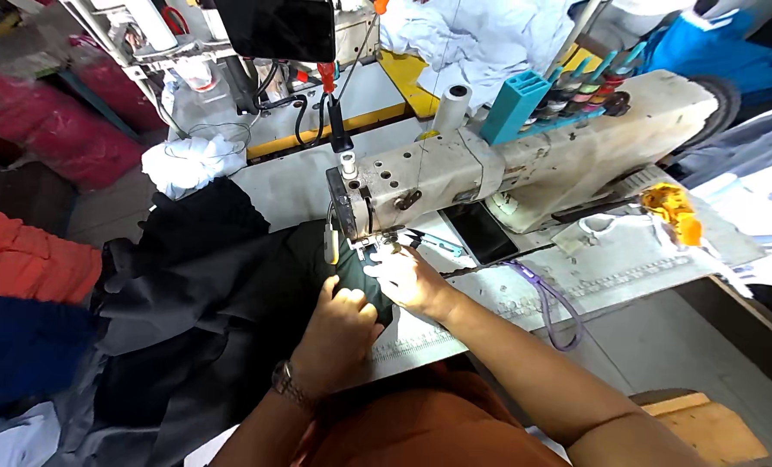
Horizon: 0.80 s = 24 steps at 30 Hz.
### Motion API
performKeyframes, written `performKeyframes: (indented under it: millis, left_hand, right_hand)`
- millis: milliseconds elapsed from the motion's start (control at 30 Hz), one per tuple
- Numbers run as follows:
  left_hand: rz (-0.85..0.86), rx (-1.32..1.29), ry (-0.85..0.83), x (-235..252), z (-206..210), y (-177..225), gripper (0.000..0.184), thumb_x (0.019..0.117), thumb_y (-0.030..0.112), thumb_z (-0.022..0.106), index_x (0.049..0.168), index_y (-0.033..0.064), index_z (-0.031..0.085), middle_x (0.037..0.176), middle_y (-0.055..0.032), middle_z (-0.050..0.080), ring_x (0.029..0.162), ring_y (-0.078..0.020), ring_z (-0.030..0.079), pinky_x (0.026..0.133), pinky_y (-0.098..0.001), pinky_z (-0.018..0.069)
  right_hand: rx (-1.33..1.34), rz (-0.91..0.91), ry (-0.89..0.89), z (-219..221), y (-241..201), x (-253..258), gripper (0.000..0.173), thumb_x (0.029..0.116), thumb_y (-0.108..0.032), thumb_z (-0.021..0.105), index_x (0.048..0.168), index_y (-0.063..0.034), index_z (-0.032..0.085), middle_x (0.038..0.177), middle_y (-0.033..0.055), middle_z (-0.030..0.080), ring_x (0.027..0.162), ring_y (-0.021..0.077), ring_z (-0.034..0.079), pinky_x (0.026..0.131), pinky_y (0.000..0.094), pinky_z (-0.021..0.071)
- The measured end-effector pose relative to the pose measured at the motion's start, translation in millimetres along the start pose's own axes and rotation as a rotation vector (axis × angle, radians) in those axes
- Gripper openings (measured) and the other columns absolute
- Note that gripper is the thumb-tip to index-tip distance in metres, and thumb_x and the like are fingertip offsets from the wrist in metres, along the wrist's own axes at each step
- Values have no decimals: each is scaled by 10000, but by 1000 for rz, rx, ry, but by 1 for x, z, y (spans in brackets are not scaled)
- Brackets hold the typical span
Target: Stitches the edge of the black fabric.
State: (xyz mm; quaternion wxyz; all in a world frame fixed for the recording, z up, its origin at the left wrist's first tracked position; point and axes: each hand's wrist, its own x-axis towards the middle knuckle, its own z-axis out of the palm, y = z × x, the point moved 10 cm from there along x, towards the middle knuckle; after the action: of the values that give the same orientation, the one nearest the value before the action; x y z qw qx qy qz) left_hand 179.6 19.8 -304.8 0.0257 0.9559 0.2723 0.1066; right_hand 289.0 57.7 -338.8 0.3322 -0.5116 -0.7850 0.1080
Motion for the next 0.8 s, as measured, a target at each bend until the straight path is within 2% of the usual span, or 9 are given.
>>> performKeyframes:
  millis: [100, 200, 267, 367, 433, 500, 600, 700, 800]
  left_hand:
    - [-135, 104, -87, -3, 2, 4, 370, 885, 426, 716, 1010, 78, 704, 798, -94, 643, 743, -284, 667, 746, -476, 538]
    - [-258, 26, -193, -4, 14, -24, 622, 925, 658, 579, 1120, 81, 708, 1018, -162, 663, 963, -367, 658, 865, -569, 517]
    - [-306, -109, -229, -6, 20, -38, 680, 959, 724, 439, 1164, 139, 718, 1150, -142, 647, 1122, -346, 610, 986, -576, 458]
    - [-285, -171, -192, -6, 17, -34, 405, 967, 514, 597, 1007, 136, 736, 1267, -132, 626, 1264, -324, 554, 1062, -574, 411]
    - [-251, -106, -102, -7, 6, -19, 244, 939, 349, 644, 936, 120, 727, 1218, -118, 661, 1231, -304, 595, 1085, -593, 391]
    - [-184, -90, -37, -7, -18, 11, 158, 937, 250, 636, 896, 113, 703, 983, -71, 699, 1027, -252, 678, 1057, -553, 446]
    - [39, -255, -176, -6, -37, 79, 116, 923, 183, 642, 836, 109, 664, 718, -42, 645, 710, -212, 678, 730, -415, 576]
    - [-100, -286, -442, -9, -8, 72, 269, 1006, 350, 598, 1050, 89, 651, 816, -70, 675, 748, -239, 699, 686, -432, 592]
    - [-393, -70, -546, -21, 12, 4, 590, 1019, 606, 459, 1178, 72, 652, 919, -156, 716, 897, -365, 720, 826, -593, 559]
  right_hand:
    - [8, -13, 3, -1, -1, 0, 361, 918, -79, 511, 1128, -161, 793, 1190, 75, 743, 1232, 238, 641, 1116, 453, 449]
    - [16, -4, -20, 0, -1, 0, 375, 909, -47, 499, 1118, -155, 791, 1210, 79, 735, 1249, 240, 630, 1127, 459, 436]
    - [26, -3, -31, 0, 0, -1, 369, 907, -42, 509, 1116, -155, 791, 1215, 87, 731, 1249, 251, 629, 1125, 472, 436]
    - [48, -4, -25, -2, 2, -2, 356, 904, -42, 522, 1102, -161, 794, 1207, 84, 731, 1240, 255, 633, 1117, 477, 448]
    - [56, -18, -20, -1, 2, -3, 353, 898, -47, 523, 1096, -158, 792, 1207, 84, 731, 1237, 255, 633, 1115, 479, 445]
    - [44, -35, -16, 1, 2, -2, 347, 905, -59, 522, 1105, -158, 787, 1204, 85, 732, 1233, 259, 635, 1105, 490, 447]
    - [37, -31, -27, -2, 1, 0, 275, 956, -100, 539, 1101, -130, 770, 1210, 98, 725, 1234, 267, 633, 1100, 497, 455]
    - [54, -60, -21, -1, 0, -1, 230, 955, -87, 565, 1049, -122, 772, 1193, 101, 718, 1210, 273, 636, 1082, 495, 470]
    - [50, -113, -45, -5, -6, -1, 170, 938, -67, 617, 1010, -102, 767, 1218, 102, 709, 1251, 282, 610, 1124, 482, 438]
